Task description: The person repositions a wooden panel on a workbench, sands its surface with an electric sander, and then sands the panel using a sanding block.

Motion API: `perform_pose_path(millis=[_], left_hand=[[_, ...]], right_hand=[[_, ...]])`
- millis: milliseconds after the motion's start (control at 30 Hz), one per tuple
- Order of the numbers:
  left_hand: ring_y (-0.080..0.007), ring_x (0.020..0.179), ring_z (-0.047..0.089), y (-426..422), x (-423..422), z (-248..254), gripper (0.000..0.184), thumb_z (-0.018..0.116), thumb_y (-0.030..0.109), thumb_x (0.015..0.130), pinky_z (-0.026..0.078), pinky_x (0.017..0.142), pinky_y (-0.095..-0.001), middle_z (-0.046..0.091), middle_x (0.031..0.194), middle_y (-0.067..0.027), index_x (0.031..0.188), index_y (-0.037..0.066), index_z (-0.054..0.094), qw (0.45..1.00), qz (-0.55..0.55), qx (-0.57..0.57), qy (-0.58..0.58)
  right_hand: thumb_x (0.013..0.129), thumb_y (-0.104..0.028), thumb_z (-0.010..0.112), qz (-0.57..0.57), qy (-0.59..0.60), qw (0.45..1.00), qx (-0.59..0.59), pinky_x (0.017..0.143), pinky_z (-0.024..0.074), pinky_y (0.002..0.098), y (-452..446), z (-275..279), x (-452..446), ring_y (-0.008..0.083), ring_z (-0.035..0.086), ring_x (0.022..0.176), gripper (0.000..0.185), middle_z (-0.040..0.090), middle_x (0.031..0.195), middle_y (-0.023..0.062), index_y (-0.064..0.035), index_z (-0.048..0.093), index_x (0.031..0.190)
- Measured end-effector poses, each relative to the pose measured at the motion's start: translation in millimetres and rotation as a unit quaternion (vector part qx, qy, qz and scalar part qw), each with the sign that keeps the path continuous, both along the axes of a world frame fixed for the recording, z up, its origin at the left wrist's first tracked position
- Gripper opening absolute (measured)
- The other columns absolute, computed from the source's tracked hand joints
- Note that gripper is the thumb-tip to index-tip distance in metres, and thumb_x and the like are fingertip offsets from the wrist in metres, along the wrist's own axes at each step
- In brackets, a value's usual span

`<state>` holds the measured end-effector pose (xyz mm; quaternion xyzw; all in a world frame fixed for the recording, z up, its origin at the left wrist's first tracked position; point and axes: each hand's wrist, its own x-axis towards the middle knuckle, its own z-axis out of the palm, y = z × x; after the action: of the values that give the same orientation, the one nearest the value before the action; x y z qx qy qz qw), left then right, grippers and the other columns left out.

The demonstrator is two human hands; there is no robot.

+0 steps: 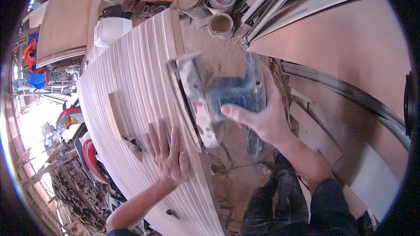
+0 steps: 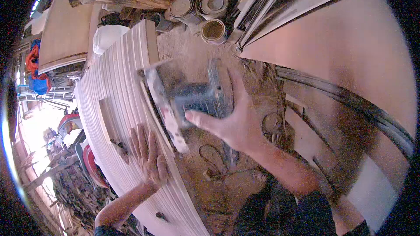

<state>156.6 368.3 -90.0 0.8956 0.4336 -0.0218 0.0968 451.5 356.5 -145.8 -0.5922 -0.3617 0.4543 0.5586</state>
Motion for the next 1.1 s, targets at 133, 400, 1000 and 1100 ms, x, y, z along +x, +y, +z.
perform_pose_path(millis=[133, 400, 1000, 1100], left_hand=[[-0.0538, 0.150, 0.006, 1.0, -1.7, -1.7, 0.062, 0.031, 0.036, 0.103, 0.001, 0.118, -0.0656, 0.016, 0.163, -0.0287, 0.158, 0.010, 0.028, 1.000, -0.005, 0.002, -0.004], [-0.0554, 0.148, 0.009, 1.3, -1.6, -1.0, 0.062, 0.030, 0.038, 0.103, 0.003, 0.117, -0.0672, 0.019, 0.162, -0.0297, 0.157, 0.008, 0.030, 1.000, -0.019, 0.008, -0.004], [-0.0552, 0.149, 0.008, -0.4, 2.0, 1.1, 0.065, 0.029, 0.038, 0.103, 0.004, 0.118, -0.0643, 0.018, 0.161, -0.0313, 0.155, 0.000, 0.030, 1.000, -0.021, 0.012, -0.003], [-0.0552, 0.149, 0.008, -0.5, -4.6, -2.1, 0.066, 0.030, 0.038, 0.102, 0.003, 0.118, -0.0641, 0.017, 0.161, -0.0318, 0.155, -0.001, 0.030, 1.000, -0.014, 0.008, 0.007]], right_hand=[[0.074, -0.024, 0.091, -0.021, 0.087, 0.996, 0.031, 0.098, 0.0493, 0.0322, 46.1, 4.3, 14.0, 0.0182, 0.062, 0.111, 0.092, 0.063, 0.120, 0.0116, 0.0031, 0.039, 0.144], [0.071, -0.034, 0.090, -0.062, 0.041, 0.993, 0.089, 0.067, 0.0534, 0.0294, 125.2, -6.9, 43.4, 0.0126, 0.063, 0.073, 0.058, 0.069, 0.093, 0.0054, -0.0013, 0.062, 0.111], [0.069, -0.035, 0.093, -0.022, -0.051, 0.997, 0.053, 0.084, 0.0527, 0.0319, 31.7, 5.5, 18.5, 0.0170, 0.065, 0.094, 0.097, 0.065, 0.111, 0.0133, 0.0064, 0.040, 0.139], [0.067, -0.035, 0.093, 0.039, 0.024, 0.999, -0.009, 0.108, 0.0413, 0.0389, -21.8, 10.7, -0.4, 0.0252, 0.056, 0.122, 0.114, 0.055, 0.132, 0.0202, 0.0084, 0.026, 0.148]])
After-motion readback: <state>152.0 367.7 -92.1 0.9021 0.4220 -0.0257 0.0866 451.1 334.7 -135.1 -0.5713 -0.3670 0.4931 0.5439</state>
